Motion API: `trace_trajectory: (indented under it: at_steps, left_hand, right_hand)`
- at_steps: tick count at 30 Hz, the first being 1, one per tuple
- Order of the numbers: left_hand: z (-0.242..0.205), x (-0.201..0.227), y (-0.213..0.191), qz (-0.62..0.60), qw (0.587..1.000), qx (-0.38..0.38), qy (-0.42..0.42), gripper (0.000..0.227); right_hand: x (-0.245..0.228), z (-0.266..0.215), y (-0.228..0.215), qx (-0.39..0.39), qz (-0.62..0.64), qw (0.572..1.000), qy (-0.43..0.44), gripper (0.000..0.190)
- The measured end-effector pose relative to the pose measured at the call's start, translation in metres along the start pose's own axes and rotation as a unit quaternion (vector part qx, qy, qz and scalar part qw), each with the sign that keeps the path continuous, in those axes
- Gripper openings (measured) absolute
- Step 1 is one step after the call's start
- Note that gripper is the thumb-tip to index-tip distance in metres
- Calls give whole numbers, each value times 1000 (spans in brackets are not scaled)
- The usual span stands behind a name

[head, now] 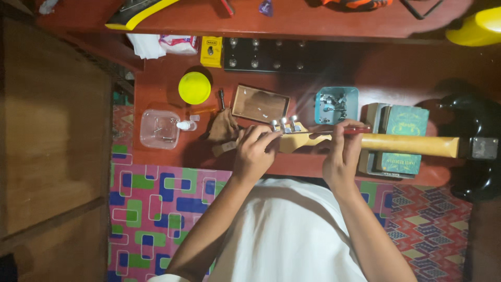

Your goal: The person installs tuning pegs onto a guitar headstock. They pick up each tuning peg from a container, place it into a hole on the headstock, and tighten it using a screwdriver. The person repeats this process for all six tuning pegs.

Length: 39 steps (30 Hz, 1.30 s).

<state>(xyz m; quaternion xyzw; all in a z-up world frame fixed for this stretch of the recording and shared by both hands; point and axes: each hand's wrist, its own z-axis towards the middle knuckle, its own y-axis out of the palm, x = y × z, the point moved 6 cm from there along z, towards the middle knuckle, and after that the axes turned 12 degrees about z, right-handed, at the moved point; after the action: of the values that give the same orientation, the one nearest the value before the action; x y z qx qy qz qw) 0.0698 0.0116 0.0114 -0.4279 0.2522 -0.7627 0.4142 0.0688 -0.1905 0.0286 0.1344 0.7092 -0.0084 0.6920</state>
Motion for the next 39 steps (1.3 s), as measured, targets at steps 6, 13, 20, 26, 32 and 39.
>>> trace_trajectory:
  at_steps: [6, 13, 20, 26, 32, 39]
  left_hand:
    - [2, 3, 2, -27, 1000, 7, 0, 18]
    - [0, 1, 5, -18, 1000, -8, -8, 17]
    - [-2, -3, 9, -35, 999, -8, -15, 11]
    - [-3, -3, 9, -38, 999, -15, -19, 12]
    - [6, 0, 1, -45, 998, -35, -21, 10]
    - [6, -3, 4, -61, 996, -64, -11, 11]
  right_hand:
    - [4, 8, 2, -19, -35, 999, 11, 26]
    - [-1, 10, 8, -30, -11, 999, -2, 28]
    - [0, 10, 10, -39, -18, 999, 12, 24]
    - [-8, 7, 15, -38, -47, 998, 8, 23]
    - [-32, 9, 31, -108, -157, 980, -52, 15]
    - [-24, 0, 36, -162, -179, 966, -98, 9]
